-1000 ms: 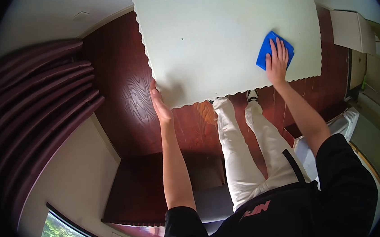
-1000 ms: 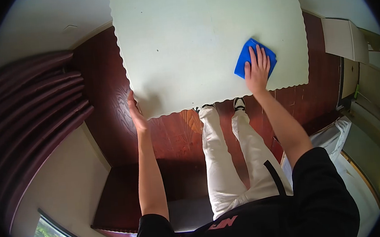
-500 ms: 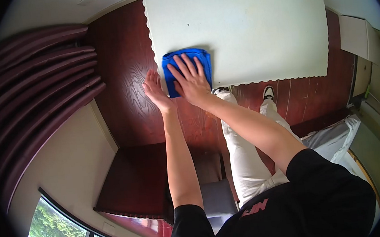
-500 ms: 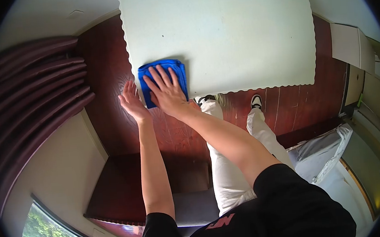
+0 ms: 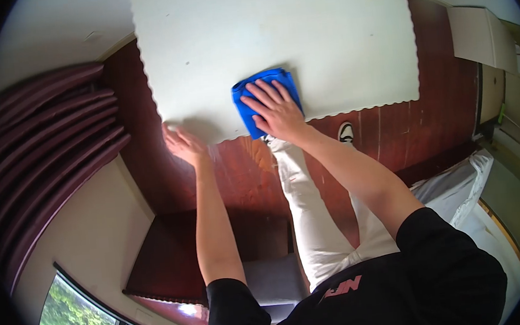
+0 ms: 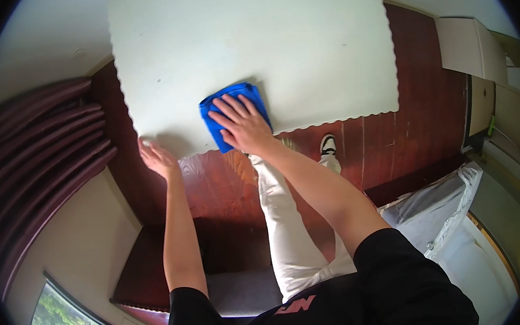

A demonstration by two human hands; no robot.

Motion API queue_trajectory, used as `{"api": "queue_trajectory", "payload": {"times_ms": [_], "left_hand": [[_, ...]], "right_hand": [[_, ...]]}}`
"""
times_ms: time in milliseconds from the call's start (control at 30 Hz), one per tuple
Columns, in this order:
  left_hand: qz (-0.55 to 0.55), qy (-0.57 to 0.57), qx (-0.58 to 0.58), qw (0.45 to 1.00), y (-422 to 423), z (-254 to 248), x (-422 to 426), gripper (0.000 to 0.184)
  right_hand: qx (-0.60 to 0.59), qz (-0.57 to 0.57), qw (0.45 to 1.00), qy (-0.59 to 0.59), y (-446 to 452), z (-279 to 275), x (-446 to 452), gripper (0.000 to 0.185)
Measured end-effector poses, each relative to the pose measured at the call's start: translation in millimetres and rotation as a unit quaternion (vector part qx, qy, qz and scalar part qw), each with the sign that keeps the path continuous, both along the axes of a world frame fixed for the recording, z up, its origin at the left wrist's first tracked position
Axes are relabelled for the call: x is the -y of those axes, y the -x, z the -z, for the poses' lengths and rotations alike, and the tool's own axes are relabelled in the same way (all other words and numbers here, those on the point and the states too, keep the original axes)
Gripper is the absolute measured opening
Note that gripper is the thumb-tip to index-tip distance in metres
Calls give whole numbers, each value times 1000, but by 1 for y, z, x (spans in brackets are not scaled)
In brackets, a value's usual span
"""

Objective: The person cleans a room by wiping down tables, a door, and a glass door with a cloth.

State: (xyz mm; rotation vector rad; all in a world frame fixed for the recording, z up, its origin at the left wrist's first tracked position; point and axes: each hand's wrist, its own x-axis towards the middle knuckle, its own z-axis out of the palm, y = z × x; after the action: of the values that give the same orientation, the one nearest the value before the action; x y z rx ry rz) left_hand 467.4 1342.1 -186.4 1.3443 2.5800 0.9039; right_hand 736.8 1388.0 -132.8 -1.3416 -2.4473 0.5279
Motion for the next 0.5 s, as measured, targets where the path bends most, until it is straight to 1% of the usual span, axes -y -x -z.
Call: {"api": "queue_trajectory", "payload": {"times_ms": [67, 100, 133, 200, 267, 333, 400, 433, 467, 500], "left_hand": [[-51, 30, -54, 997, -10, 4, -7, 50], [-83, 64, -54, 993, -15, 0, -12, 51], [-88, 63, -53, 993, -16, -1, -14, 51], [-107, 96, -76, 987, -19, -2, -16, 54], [-109, 84, -80, 987, -21, -1, -16, 56], [-109, 75, -86, 988, -21, -5, -16, 59], [-120, 71, -48, 989, -24, -9, -18, 62], [-114, 72, -47, 990, -24, -9, -17, 65], [-120, 73, -42, 989, -24, -9, -15, 65], [-96, 67, -44, 992, -24, -12, -13, 66]], "right_hand": [[50, 39, 998, -2, -51, 1, -9, 52], [61, 58, 996, -5, -75, 0, -13, 52], [72, 74, 995, -10, -96, -1, -18, 53], [78, 107, 991, -34, -134, 0, -29, 53], [85, 126, 987, -50, -158, 1, -43, 53], [110, 167, 977, -72, -164, 5, -60, 52], [112, 255, 956, -86, -153, 15, -79, 52], [126, 312, 938, -81, -135, 19, -88, 53], [131, 305, 940, -83, -118, 24, -98, 53], [137, 351, 922, -87, -99, 28, -109, 53]]}}
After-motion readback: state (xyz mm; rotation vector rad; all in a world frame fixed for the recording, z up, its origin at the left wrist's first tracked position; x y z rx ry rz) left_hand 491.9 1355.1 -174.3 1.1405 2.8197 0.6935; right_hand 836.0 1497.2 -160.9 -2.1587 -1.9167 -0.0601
